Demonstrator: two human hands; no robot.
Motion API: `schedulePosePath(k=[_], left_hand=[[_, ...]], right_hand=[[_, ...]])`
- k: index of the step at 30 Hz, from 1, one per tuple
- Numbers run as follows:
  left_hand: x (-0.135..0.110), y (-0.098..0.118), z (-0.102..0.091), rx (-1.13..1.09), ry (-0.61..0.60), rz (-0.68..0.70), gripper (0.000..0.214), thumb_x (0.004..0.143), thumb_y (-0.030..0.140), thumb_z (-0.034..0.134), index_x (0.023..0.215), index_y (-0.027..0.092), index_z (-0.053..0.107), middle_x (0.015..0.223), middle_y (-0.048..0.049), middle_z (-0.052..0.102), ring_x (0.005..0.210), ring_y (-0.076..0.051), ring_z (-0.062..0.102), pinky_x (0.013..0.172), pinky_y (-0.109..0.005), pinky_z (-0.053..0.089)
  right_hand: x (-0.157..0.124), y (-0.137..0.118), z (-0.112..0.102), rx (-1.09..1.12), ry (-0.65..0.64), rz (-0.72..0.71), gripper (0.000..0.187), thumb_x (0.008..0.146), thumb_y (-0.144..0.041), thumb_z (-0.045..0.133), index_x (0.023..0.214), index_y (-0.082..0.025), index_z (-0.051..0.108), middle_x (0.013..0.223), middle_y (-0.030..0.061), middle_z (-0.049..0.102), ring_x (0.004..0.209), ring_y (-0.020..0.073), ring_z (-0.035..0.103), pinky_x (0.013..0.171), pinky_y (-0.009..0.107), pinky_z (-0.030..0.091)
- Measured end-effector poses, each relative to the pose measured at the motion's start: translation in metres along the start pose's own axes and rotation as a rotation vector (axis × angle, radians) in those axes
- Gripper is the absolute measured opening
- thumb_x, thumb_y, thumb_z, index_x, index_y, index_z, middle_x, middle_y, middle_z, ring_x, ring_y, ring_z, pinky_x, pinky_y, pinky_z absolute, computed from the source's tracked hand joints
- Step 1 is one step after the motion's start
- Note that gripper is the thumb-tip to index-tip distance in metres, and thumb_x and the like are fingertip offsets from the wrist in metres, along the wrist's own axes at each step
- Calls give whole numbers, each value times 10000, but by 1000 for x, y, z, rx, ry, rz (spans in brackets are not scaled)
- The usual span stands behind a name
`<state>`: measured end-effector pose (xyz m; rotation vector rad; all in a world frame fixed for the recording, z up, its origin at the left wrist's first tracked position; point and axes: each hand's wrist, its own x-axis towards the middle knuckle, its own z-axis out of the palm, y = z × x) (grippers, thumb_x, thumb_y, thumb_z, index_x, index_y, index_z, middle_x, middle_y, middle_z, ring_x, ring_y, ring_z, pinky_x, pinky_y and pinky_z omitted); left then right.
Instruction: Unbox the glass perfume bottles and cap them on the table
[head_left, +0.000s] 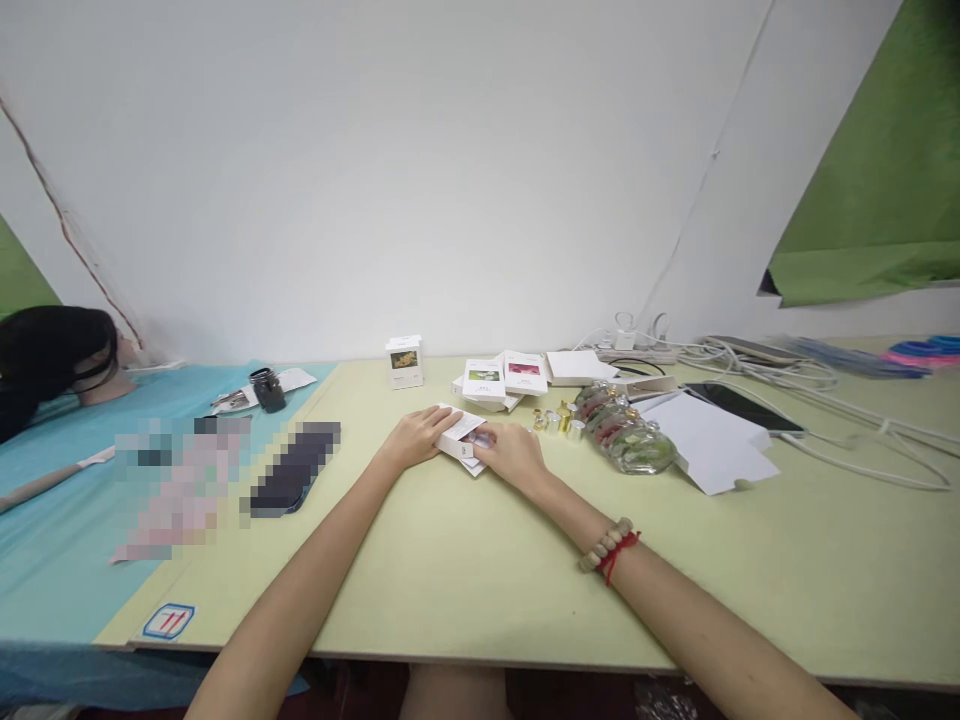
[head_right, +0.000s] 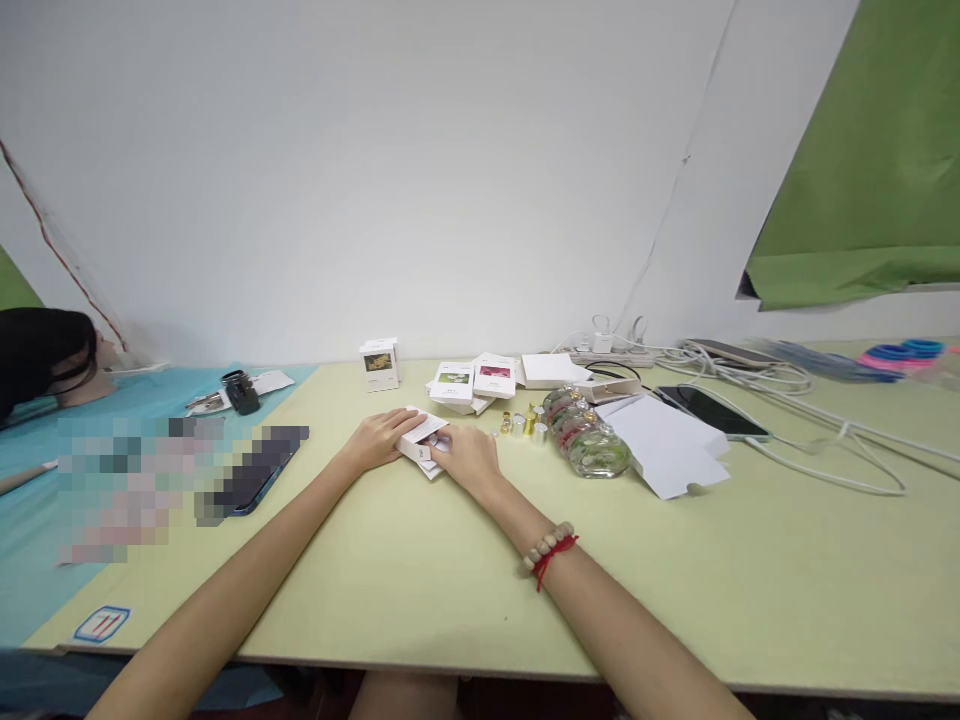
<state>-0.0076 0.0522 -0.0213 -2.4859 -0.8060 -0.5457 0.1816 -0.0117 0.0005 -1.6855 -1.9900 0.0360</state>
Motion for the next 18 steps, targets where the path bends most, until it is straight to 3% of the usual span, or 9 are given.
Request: schedulePosePath(k=[6, 18], left_hand=[[2, 4, -6, 58, -31, -185, 572, 747, 197, 477, 1300, 237, 338, 1261, -33, 482, 1142, -198, 447, 850, -302, 434], [3, -1, 0, 38, -14, -319, 489, 746, 226, 492, 1229, 229, 420, 1151, -59, 542, 1044, -205, 482, 766, -297, 458]], right_hand=[[0, -5, 1, 86, 99, 41, 320, 776, -428, 456, 988, -282, 648, 745, -5, 663, 658, 135, 565, 529, 231, 293], [4, -4, 6, 198, 139, 93, 296, 739, -447, 499, 895, -266, 673, 683, -12, 649, 629, 134, 557, 530, 229, 296]])
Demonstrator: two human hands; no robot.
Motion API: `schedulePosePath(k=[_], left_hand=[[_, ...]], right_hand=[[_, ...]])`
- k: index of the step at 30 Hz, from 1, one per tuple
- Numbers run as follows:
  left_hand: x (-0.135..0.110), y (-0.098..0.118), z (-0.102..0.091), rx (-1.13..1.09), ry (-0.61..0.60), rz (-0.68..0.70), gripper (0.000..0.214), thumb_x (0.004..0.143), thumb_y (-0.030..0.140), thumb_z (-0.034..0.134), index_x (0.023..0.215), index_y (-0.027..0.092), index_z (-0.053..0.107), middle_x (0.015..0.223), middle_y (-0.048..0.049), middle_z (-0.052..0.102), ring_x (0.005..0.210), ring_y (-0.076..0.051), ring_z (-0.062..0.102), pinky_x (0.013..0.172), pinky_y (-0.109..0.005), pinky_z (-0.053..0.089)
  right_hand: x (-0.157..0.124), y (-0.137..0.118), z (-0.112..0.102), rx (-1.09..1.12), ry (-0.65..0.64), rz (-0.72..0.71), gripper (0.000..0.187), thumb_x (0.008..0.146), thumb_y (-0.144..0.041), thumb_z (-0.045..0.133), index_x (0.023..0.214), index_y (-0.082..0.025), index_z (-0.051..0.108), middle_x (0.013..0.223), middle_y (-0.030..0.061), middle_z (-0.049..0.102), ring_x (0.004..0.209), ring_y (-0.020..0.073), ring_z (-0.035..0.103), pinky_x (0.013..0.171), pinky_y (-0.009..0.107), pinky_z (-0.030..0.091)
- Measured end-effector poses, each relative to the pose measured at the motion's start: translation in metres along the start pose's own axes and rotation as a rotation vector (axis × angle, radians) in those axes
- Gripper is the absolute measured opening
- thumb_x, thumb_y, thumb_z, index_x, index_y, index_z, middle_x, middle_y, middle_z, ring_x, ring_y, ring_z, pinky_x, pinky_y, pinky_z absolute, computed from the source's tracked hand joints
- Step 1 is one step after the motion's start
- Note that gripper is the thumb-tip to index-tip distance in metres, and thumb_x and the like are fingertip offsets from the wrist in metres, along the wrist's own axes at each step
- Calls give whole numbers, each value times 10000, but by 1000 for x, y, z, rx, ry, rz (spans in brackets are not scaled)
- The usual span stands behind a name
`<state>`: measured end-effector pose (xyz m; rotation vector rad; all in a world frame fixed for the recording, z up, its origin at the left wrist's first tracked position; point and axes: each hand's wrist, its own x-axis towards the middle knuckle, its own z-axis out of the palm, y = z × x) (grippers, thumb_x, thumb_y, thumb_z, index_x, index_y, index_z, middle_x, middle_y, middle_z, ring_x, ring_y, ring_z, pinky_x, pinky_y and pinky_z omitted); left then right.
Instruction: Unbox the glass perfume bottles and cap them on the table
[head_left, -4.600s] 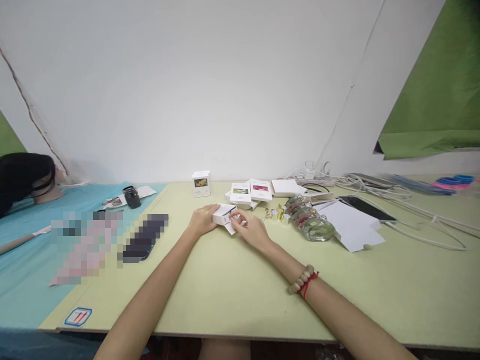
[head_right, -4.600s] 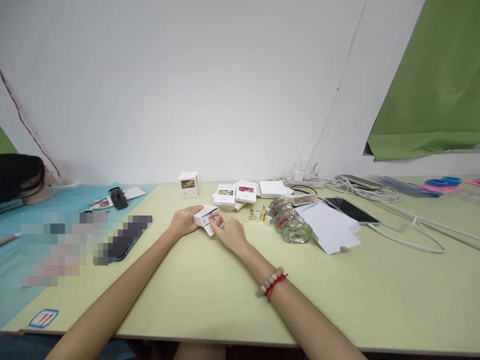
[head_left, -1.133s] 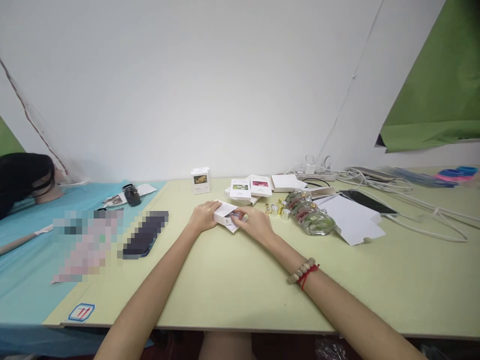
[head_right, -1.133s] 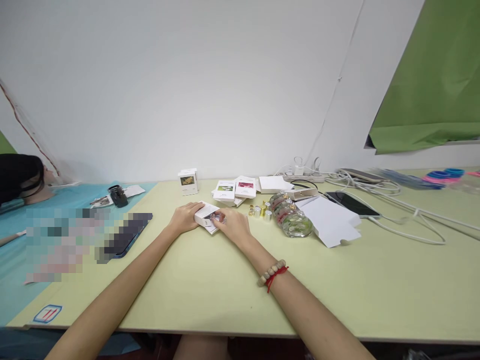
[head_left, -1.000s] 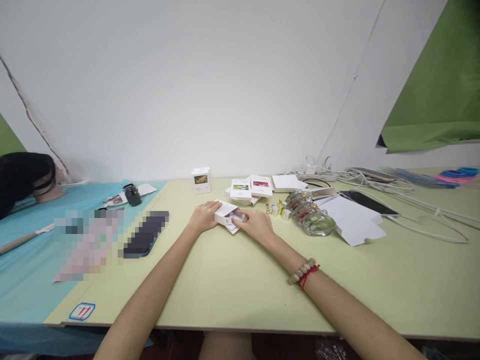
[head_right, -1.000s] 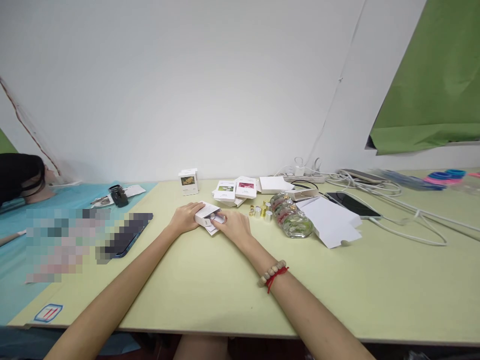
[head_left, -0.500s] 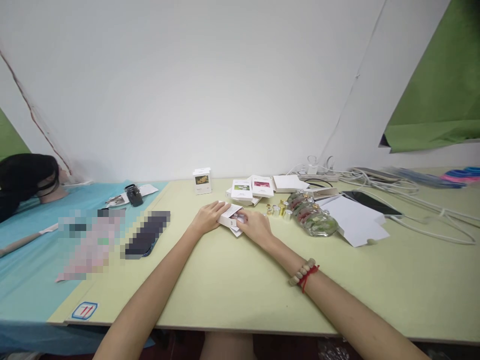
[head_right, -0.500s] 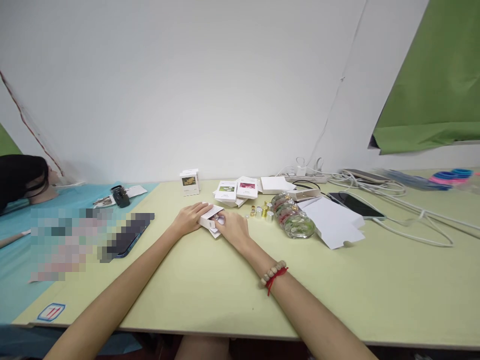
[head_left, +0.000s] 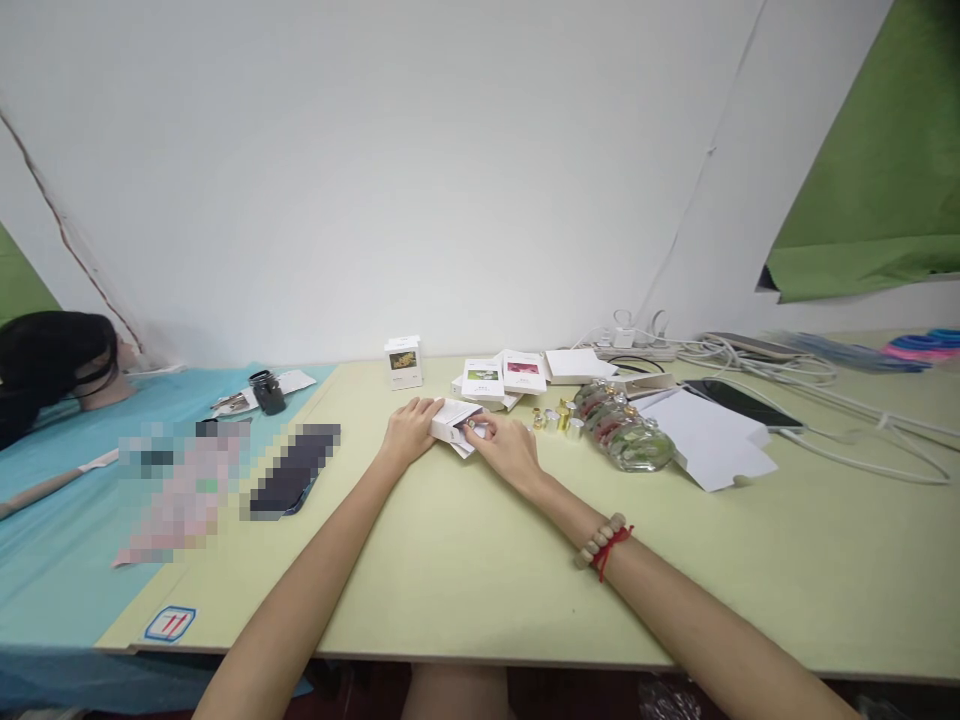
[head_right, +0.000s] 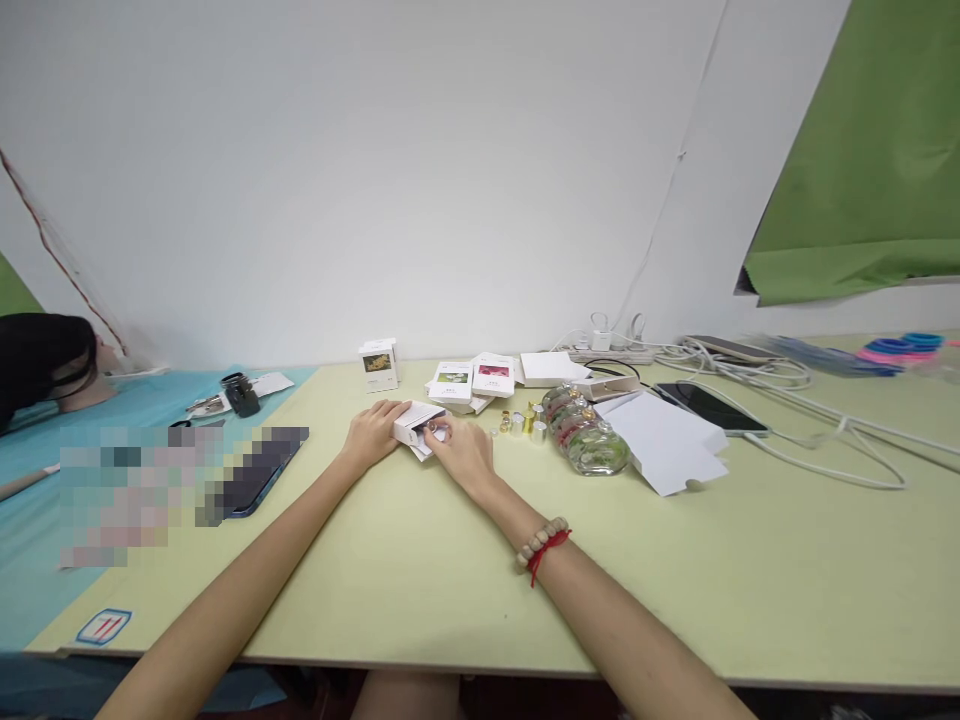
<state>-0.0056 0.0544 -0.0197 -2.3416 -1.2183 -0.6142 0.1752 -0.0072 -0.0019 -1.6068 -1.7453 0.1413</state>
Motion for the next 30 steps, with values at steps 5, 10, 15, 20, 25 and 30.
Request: schedulePosePath(k=[5, 10, 15, 20, 25, 30], left_hand=[[-1, -7, 10, -33, 39, -120, 486, 728, 189, 493, 1209, 231, 434, 1106, -69, 564, 1016, -228, 488, 738, -329, 463], [-3, -12, 15, -39, 41, -271, 480, 716, 145, 478, 1185, 240, 445, 1128, -76, 550, 1015, -239, 487, 728, -349, 468], [-3, -14, 15, -29, 42, -348, 516, 680, 99, 465, 1186, 196, 443, 1145, -102, 543, 1010, -267, 494, 742, -397, 468], [-3, -15, 13, -33, 81, -257, 573, 661, 98, 481, 1224, 183, 417, 1194, -97, 520, 1148, -267, 424, 972, -449, 328], [-1, -10, 5, -92, 43, 56, 614, 687, 150, 497, 1284, 188, 359, 1268, -77, 467, 1212, -236, 374, 1048, -416, 236], [0, -5, -2, -84, 4, 252, 600, 760, 209, 481, 1329, 197, 288, 1312, -80, 425, 1223, -216, 373, 998, -358, 323]], right_hand=[[2, 0, 0, 39, 15, 28, 318, 727, -452, 498, 888, -242, 675, 637, -6, 634, 625, 141, 563, 535, 232, 305], [1, -1, -1, 81, 37, 22, 323, 731, -461, 483, 880, -242, 666, 593, -19, 610, 599, 136, 552, 520, 231, 299], [0, 1, -1, 83, 16, -5, 338, 775, -458, 434, 945, -246, 636, 610, -27, 614, 601, 130, 553, 545, 232, 313], [1, 4, -1, 3, -37, -4, 305, 751, -441, 486, 921, -250, 654, 660, -13, 642, 641, 143, 570, 548, 234, 311], [3, 8, -1, -7, -59, -2, 309, 722, -436, 509, 907, -241, 663, 687, -7, 652, 655, 149, 584, 546, 234, 324], [3, 10, -2, -2, -47, -2, 306, 673, -438, 542, 861, -237, 675, 673, -10, 651, 642, 145, 585, 548, 231, 339]])
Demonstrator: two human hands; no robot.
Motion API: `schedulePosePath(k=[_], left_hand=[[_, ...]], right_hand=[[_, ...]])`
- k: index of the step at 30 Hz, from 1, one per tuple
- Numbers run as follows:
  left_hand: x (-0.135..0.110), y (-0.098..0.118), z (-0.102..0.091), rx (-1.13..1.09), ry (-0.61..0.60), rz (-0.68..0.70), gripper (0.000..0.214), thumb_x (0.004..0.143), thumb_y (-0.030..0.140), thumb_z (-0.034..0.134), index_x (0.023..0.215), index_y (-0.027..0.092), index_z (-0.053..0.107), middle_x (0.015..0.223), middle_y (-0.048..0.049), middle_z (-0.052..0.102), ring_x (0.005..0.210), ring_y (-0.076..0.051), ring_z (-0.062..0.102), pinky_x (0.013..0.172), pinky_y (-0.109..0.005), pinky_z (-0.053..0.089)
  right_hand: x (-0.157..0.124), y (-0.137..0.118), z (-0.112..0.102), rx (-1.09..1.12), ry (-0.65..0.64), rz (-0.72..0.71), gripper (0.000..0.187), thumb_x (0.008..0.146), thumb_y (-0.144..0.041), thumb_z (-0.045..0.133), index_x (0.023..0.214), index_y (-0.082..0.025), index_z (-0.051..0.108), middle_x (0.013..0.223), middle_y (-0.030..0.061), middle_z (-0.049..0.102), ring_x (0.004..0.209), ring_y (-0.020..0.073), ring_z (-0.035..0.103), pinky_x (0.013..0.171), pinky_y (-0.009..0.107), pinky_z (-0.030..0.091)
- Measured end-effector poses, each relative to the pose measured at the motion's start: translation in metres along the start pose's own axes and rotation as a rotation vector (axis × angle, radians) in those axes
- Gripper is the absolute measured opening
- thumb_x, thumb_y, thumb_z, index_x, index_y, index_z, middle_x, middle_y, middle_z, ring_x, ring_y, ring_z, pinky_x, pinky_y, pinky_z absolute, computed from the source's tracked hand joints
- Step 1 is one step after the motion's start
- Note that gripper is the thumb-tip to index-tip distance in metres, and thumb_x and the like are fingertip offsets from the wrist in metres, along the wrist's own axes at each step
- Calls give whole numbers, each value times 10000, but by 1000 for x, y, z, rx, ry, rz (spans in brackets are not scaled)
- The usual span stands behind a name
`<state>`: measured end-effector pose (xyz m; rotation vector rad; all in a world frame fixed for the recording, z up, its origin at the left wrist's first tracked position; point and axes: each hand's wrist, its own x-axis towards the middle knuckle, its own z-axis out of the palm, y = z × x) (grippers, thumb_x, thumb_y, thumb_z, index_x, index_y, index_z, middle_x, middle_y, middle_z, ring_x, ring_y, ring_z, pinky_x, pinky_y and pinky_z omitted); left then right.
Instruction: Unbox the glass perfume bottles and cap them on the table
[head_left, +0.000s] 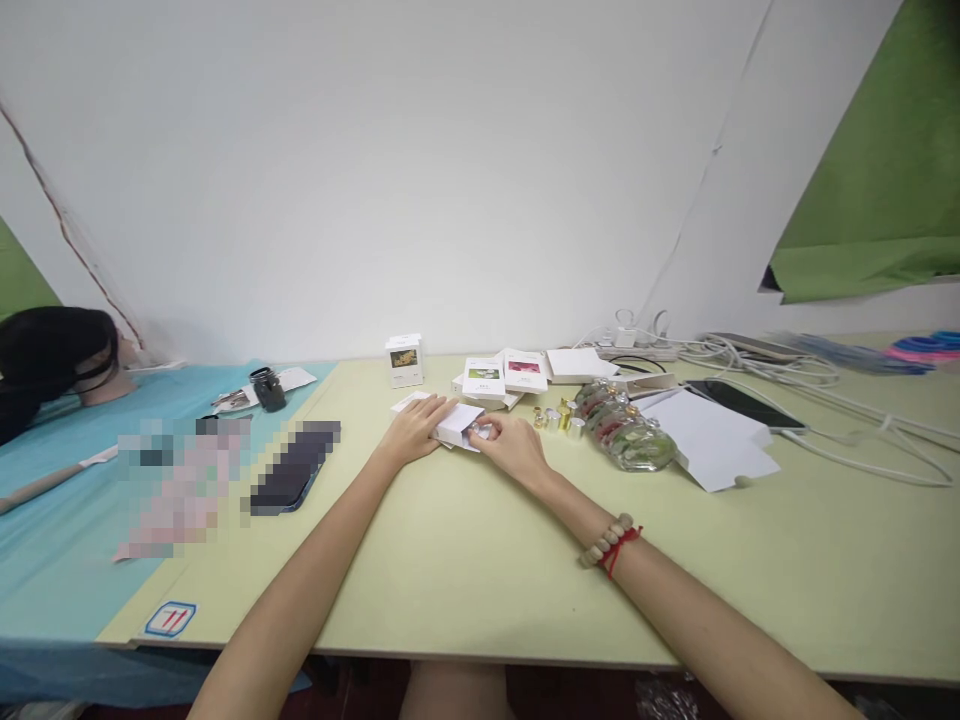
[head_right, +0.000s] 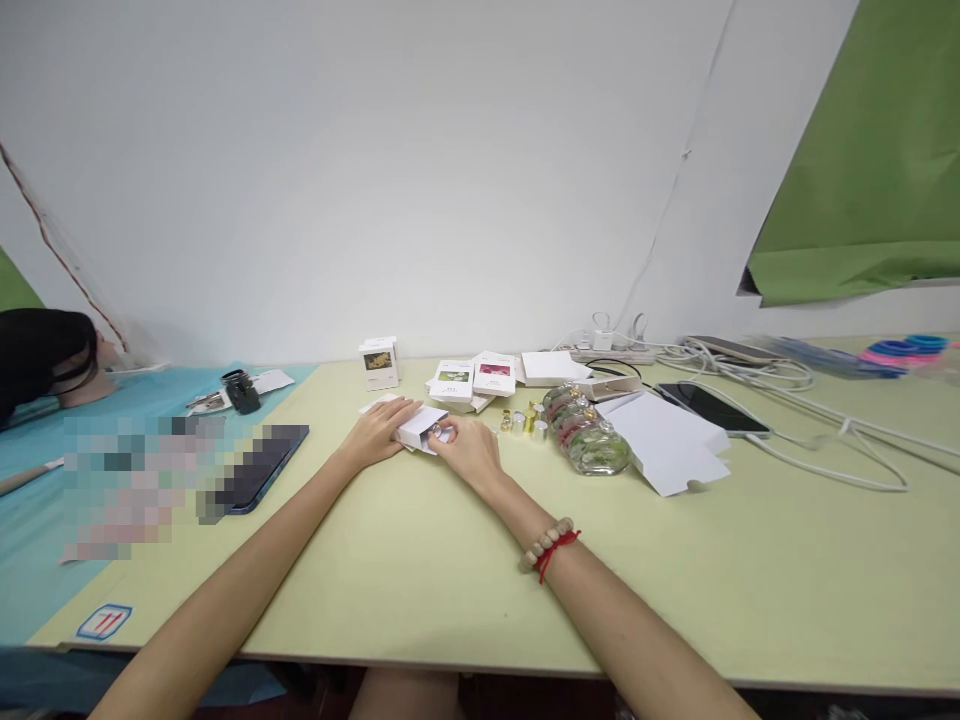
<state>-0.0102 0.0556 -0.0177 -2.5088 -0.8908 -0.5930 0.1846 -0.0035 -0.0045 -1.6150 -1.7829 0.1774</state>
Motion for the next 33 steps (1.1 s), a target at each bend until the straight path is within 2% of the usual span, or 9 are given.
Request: schedulePosePath(k=[5, 10, 13, 17, 21, 25, 33], left_hand=[[3, 8, -6, 112, 3, 200, 507, 843, 126, 372, 1328, 242, 279, 1305, -85, 434, 1210, -191, 401, 983, -325, 334], [5, 14, -13, 154, 66, 319, 498, 851, 90, 381, 1291, 319, 328, 1307, -95, 427, 1207, -193, 409, 985, -366, 332], [5, 16, -15, 146, 49, 310, 486, 848, 95, 400, 1266, 339, 354, 1300, -77, 437, 1204, -181, 414, 1002, -376, 320], [5, 15, -12, 175, -8, 290, 447, 839, 99, 412, 1237, 301, 381, 1252, -75, 478, 1160, -175, 455, 1006, -379, 324], [7, 15, -9, 230, -6, 287, 403, 845, 97, 376, 1207, 271, 403, 1223, -75, 488, 1132, -183, 461, 1008, -377, 309], [8, 17, -8, 266, 19, 248, 391, 854, 98, 335, 1202, 260, 407, 1184, -88, 498, 1076, -193, 478, 980, -366, 313], [8, 21, -11, 298, -1, 134, 452, 855, 108, 321, 1249, 325, 353, 1226, -69, 465, 1071, -203, 469, 919, -351, 341]], right_hand=[[1, 1, -4, -21, -29, 52, 296, 647, -449, 552, 803, -237, 687, 636, -7, 635, 616, 141, 571, 509, 222, 311], [1, 3, -6, 2, -80, -1, 274, 702, -413, 489, 778, -245, 691, 562, -18, 578, 551, 116, 519, 478, 211, 273], [1, 3, -5, 10, -70, -15, 274, 707, -398, 475, 747, -234, 690, 525, -23, 545, 525, 107, 492, 465, 206, 260], [2, 3, -3, 32, -48, -4, 280, 681, -423, 494, 641, -208, 669, 499, -22, 540, 502, 102, 478, 451, 201, 258], [3, 2, 0, 64, -15, 4, 325, 666, -457, 500, 541, -183, 624, 473, -14, 536, 477, 101, 470, 434, 199, 255], [3, 1, 1, 120, 27, 3, 335, 659, -469, 507, 552, -176, 629, 469, -14, 529, 484, 100, 468, 435, 193, 262], [3, 4, 3, 274, 51, -10, 359, 668, -479, 507, 547, -154, 600, 441, -31, 416, 450, 78, 341, 437, 198, 244]])
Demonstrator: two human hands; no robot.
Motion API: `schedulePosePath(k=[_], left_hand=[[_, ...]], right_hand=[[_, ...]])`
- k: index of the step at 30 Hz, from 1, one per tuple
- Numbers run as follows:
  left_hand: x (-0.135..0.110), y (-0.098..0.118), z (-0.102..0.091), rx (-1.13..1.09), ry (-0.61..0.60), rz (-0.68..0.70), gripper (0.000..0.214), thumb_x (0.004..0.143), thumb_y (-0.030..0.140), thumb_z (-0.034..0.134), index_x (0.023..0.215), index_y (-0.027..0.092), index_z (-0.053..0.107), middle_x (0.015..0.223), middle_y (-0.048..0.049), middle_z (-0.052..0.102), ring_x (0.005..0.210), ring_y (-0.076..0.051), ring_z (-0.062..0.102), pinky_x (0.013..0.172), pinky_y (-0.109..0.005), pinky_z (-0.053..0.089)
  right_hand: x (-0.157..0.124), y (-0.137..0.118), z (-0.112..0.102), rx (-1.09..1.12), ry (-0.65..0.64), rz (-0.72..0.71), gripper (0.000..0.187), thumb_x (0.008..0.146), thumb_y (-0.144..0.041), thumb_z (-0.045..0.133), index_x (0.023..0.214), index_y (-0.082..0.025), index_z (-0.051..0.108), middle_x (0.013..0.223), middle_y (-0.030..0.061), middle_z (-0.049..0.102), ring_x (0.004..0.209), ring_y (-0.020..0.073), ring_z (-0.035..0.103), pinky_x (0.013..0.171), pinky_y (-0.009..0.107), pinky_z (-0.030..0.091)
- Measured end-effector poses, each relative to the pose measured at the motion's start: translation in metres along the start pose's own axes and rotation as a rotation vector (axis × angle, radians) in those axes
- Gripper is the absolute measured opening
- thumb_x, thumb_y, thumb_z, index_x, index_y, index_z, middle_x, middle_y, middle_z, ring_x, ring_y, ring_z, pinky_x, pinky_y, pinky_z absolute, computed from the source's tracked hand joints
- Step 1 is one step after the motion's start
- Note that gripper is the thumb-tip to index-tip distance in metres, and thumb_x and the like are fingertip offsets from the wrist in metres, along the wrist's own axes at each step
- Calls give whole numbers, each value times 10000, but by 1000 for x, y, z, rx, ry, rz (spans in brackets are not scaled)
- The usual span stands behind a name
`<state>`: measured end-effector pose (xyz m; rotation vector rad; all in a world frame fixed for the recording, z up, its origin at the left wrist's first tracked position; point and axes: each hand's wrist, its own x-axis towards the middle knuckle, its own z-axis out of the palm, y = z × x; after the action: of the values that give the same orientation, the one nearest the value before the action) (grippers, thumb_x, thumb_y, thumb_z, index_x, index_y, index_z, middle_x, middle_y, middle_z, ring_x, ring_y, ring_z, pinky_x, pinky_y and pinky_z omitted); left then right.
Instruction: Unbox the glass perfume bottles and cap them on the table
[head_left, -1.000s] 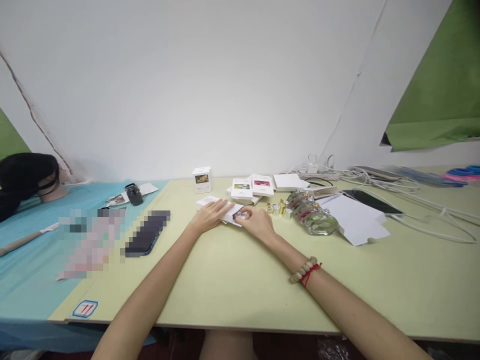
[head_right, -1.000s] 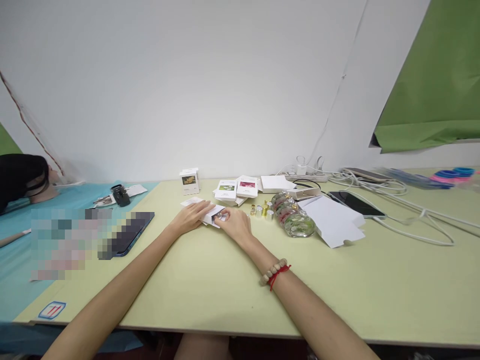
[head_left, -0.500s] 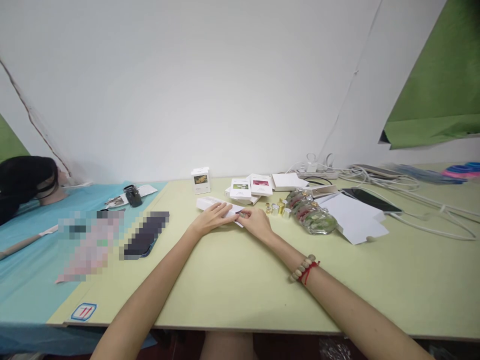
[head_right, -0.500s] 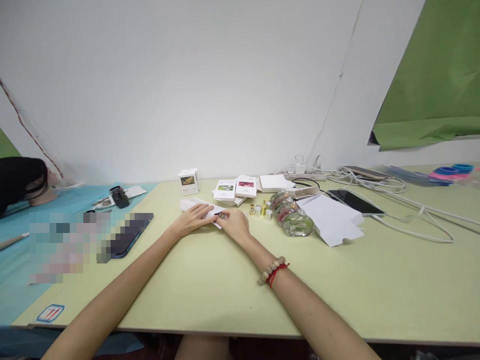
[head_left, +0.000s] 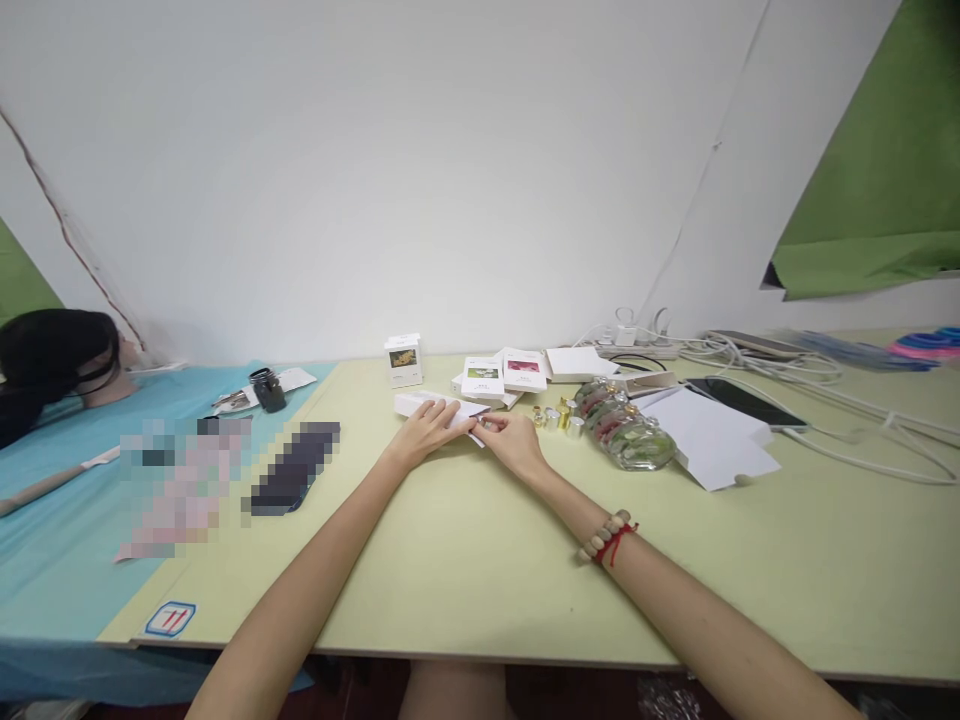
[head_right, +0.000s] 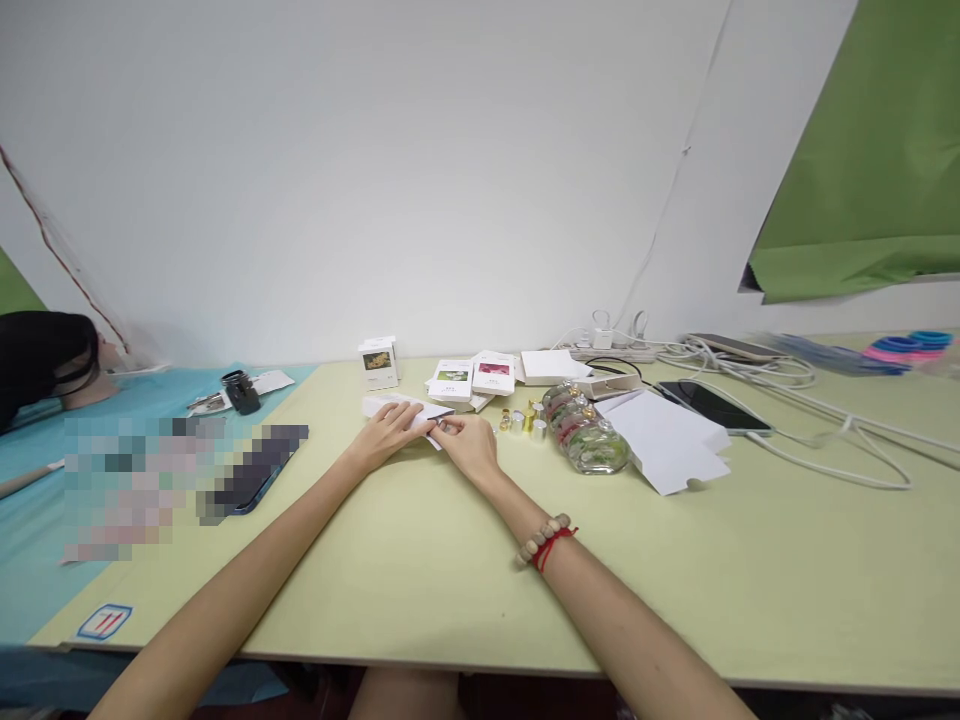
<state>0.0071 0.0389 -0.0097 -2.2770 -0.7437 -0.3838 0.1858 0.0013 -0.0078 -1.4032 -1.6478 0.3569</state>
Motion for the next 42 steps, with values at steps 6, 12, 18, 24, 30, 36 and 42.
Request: schedulePosePath(k=[6, 12, 18, 24, 30, 36, 42], left_hand=[[-1, -1, 2, 6, 43, -14, 441, 853, 106, 338, 1239, 316, 376, 1224, -73, 480, 1093, -201, 471, 922, -351, 340], [-2, -1, 8, 160, 104, 3, 416, 864, 126, 349, 1238, 306, 366, 1221, -71, 485, 1067, -185, 489, 888, -327, 352], [-4, -5, 9, 160, 91, -60, 372, 868, 142, 345, 1208, 284, 402, 1198, -64, 498, 1039, -177, 493, 875, -316, 351], [-9, -11, 9, 95, 61, -180, 366, 850, 124, 367, 1182, 264, 431, 1135, -64, 528, 1012, -175, 500, 847, -311, 355], [-6, -8, 6, 111, 32, -103, 386, 846, 111, 366, 1195, 268, 418, 1124, -68, 522, 1009, -178, 493, 854, -313, 345], [-6, -9, 7, 110, 30, -93, 393, 853, 116, 352, 1209, 274, 401, 1101, -65, 522, 1002, -175, 486, 867, -314, 337], [-6, -8, 7, 100, 25, -111, 403, 846, 119, 372, 1216, 279, 385, 1098, -62, 521, 1015, -171, 483, 873, -313, 340]], right_hand=[[1, 0, 1, 60, 22, 9, 358, 662, -475, 513, 608, -146, 644, 443, -30, 413, 453, 79, 327, 438, 198, 253], [-1, -1, 3, 100, 65, -40, 362, 660, -475, 522, 551, -141, 605, 415, -31, 396, 440, 76, 315, 433, 202, 260], [2, 0, -3, 160, 130, -1, 370, 650, -485, 539, 561, -135, 616, 420, -31, 390, 439, 75, 298, 428, 208, 256], [8, 16, -14, 109, 130, 85, 434, 637, -538, 542, 614, -120, 655, 395, -34, 390, 410, 77, 307, 426, 221, 243], [10, 22, -12, -51, 6, 172, 428, 669, -529, 508, 763, -148, 678, 463, -3, 545, 460, 125, 481, 459, 226, 314], [12, 26, -13, -238, -73, 290, 417, 763, -513, 412, 955, -202, 614, 601, 14, 633, 626, 167, 582, 546, 248, 358], [10, 25, -12, -425, -25, 234, 430, 813, -488, 366, 1047, -189, 567, 856, 83, 655, 810, 213, 590, 626, 276, 374]])
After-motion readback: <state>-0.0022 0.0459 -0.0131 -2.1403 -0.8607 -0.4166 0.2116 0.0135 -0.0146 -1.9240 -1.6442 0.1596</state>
